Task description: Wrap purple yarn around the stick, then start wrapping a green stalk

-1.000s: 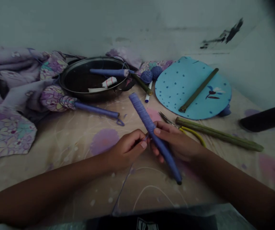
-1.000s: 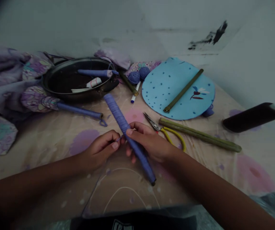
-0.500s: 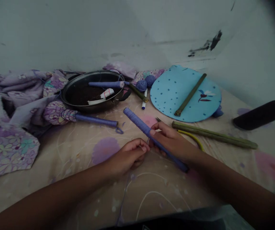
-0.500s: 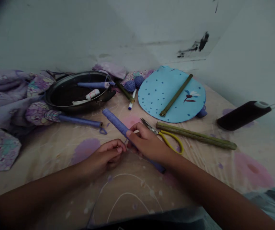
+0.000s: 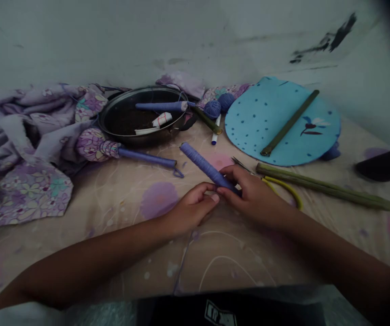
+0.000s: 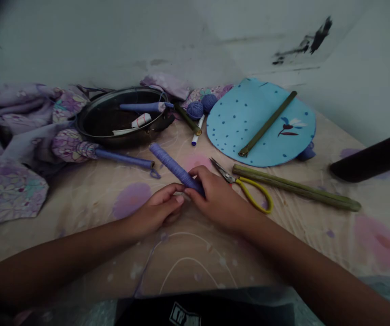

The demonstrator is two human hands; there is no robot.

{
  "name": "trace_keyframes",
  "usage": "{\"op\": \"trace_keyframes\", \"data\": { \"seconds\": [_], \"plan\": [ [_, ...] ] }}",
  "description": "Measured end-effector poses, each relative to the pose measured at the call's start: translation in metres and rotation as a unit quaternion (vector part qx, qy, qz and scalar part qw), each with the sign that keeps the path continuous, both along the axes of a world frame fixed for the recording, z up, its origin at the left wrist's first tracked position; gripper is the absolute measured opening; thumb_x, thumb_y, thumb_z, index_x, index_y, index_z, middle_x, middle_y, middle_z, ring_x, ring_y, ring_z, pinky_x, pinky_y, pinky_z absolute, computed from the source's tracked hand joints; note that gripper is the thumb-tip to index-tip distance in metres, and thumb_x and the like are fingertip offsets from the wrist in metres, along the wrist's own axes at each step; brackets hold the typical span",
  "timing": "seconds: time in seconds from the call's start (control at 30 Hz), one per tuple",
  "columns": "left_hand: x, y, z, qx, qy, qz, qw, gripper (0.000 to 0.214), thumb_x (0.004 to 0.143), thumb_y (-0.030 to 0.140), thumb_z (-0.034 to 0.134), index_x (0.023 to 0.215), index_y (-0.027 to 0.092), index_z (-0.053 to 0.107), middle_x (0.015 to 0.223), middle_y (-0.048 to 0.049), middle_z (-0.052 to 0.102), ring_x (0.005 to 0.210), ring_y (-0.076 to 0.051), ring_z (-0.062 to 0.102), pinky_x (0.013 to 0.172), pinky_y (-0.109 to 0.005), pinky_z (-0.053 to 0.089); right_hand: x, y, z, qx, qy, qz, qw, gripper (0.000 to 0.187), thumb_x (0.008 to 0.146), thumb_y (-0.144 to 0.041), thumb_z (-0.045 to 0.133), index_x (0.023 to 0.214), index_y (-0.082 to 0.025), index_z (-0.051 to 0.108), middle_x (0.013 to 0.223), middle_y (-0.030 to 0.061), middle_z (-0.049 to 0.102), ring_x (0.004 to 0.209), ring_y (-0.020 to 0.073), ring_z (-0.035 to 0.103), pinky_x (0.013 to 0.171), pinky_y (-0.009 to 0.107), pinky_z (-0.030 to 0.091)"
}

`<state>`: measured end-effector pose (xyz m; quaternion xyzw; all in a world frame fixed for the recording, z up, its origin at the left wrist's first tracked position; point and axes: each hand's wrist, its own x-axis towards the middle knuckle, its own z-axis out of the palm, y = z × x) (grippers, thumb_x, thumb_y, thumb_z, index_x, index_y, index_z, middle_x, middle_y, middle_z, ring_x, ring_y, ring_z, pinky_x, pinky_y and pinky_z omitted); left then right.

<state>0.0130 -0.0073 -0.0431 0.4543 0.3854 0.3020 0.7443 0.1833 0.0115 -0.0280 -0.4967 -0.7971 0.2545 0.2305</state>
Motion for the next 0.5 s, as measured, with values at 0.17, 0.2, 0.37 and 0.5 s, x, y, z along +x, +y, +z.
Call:
{"op": "trace_keyframes", "data": {
  "seconds": [0.17,0.2,0.37,0.5],
  "plan": [
    [0.004,-0.001,-0.001,0.038,0.033,0.041,0.998,0.03,0.083,0.035,0.054,0.105,0.016,0.05,0.048,0.0101,0.03,0.04,-0.004,0.024,0.04,-0.019,0.018,-0.012,-0.011,-0.002,0.093,-0.105,0.011,0.99,0.027,0.08,-0.011,0.05,0.108,-0.01,0.052,0.1,0.0137,0.056,0.092,0.0238,0.055,0.082,0.04,0.046],
    [0.005,-0.001,-0.002,0.049,0.038,0.058,0.996,0.03,0.082,0.036,0.055,0.103,0.015,0.051,0.05,0.009,0.034,0.042,-0.004,0.029,0.042,-0.019,0.023,-0.015,-0.014,-0.001,0.109,-0.12,0.013,0.987,0.029,0.081,-0.009,0.047,0.11,-0.009,0.052,0.1,0.0148,0.055,0.093,0.0245,0.054,0.084,0.042,0.045],
    [0.007,-0.005,-0.005,0.062,-0.009,0.132,0.989,0.027,0.082,0.037,0.056,0.101,0.018,0.05,0.066,0.0039,0.048,0.059,-0.008,0.046,0.058,-0.021,0.039,-0.015,-0.018,0.006,0.09,-0.042,0.063,0.993,0.045,0.085,-0.018,0.046,0.129,-0.012,0.038,0.117,0.0166,0.05,0.106,0.0244,0.051,0.091,0.042,0.043],
    [0.003,-0.008,-0.009,0.043,-0.018,0.12,0.992,0.028,0.084,0.041,0.053,0.101,0.02,0.046,0.054,0.0089,0.034,0.043,-0.005,0.029,0.041,-0.018,0.024,0.003,-0.006,0.017,-0.084,0.024,0.048,0.995,0.037,0.09,-0.038,0.04,0.12,-0.017,0.042,0.116,0.0126,0.055,0.089,0.0185,0.059,0.073,0.032,0.048]
  ]
}}
